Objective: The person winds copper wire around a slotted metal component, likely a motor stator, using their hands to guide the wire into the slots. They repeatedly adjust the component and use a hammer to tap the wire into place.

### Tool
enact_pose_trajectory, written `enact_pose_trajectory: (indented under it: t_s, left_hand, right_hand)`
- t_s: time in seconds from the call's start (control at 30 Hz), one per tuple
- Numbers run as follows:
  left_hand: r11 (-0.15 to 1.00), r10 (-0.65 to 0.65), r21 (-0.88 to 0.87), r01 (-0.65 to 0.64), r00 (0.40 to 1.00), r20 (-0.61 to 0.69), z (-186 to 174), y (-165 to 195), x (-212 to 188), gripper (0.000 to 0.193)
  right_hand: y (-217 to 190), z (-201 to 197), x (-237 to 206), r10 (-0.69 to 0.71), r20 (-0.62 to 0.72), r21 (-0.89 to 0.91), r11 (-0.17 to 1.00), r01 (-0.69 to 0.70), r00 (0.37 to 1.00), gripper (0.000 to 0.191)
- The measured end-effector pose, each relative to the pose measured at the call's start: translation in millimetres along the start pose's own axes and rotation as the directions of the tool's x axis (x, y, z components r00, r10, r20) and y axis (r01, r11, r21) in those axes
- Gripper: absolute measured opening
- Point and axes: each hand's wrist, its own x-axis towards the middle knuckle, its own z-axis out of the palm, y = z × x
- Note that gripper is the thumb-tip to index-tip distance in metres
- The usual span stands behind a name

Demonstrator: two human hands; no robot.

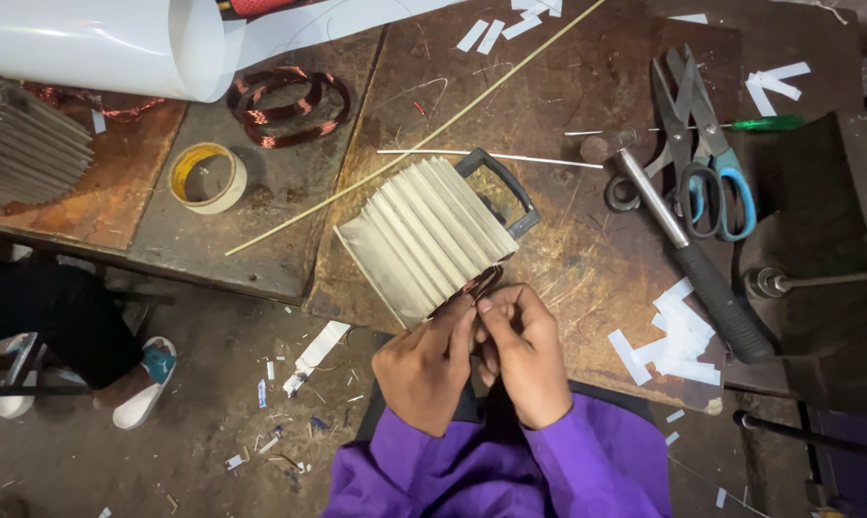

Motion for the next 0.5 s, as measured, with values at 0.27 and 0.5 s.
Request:
enact_pose_trajectory:
  t_s: [0.27, 0.5]
  left_hand:
    - [0.985, 0.167, -0.029, -0.172, 0.977, -0.131, -8, -6, -6, 0.027]
    - [0.999, -0.034, -0.050, 0.020, 0.959, -0.282, -30, 5, -24, 0.040]
  right_hand:
    - [-36, -37, -4, -0.657, 0.178, -0.734, 0.407, 0.544, 0.732, 0.023]
    - [-62, -63, 13, -0.651, 0.479, -0.725, 0.085, 0.684, 0.588, 0.028]
